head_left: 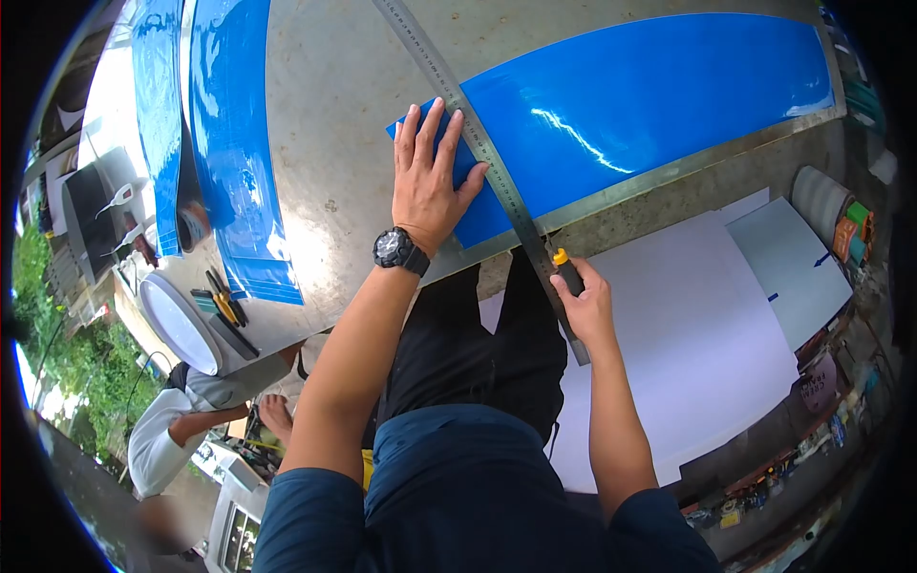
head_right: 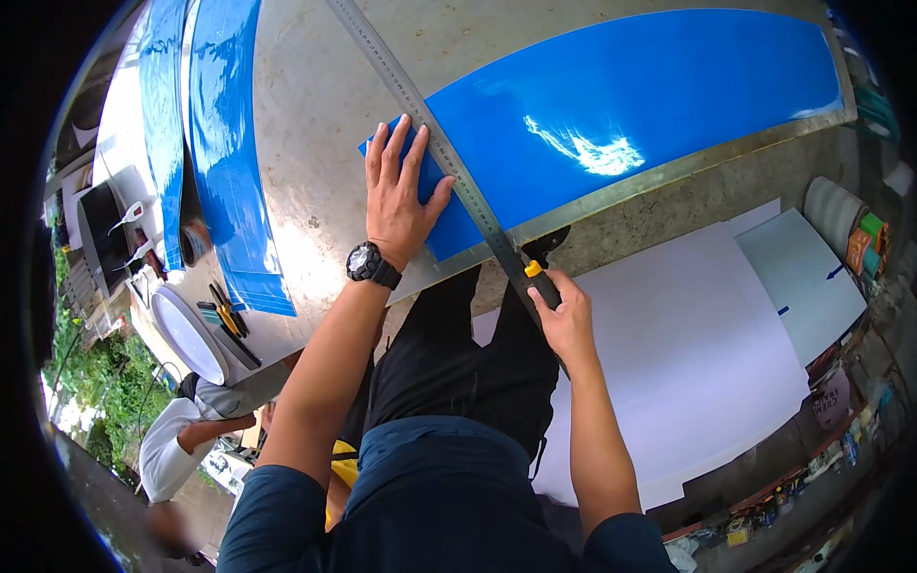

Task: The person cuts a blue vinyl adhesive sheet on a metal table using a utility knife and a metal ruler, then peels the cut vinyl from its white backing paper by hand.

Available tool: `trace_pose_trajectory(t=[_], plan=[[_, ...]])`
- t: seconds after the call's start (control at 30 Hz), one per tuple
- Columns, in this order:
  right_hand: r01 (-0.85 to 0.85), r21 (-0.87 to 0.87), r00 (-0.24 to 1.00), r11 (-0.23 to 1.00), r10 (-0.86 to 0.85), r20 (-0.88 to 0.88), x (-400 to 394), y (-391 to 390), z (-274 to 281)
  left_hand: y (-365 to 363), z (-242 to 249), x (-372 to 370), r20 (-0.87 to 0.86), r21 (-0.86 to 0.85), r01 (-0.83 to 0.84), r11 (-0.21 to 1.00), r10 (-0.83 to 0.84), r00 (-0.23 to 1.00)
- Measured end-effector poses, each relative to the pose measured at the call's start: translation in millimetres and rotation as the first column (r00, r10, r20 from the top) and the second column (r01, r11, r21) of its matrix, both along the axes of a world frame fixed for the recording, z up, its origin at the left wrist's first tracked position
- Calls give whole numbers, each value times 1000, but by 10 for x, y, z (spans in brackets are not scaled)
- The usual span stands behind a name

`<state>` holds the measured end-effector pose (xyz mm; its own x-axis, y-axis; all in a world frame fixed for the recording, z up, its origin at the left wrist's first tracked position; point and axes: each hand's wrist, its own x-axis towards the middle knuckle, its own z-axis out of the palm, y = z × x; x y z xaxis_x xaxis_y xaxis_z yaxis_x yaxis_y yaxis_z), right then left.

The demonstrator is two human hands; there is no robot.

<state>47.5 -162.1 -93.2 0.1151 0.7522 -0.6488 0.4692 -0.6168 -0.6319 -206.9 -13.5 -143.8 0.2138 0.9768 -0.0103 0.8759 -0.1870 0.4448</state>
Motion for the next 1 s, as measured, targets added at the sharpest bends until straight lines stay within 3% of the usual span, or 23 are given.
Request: trace_pose_trajectory(t=[1.0], plan=[[-22, 45, 1000, 999, 22, -7, 7, 21, -17, -7, -13, -4, 47, -7, -16, 1000, 16, 999]])
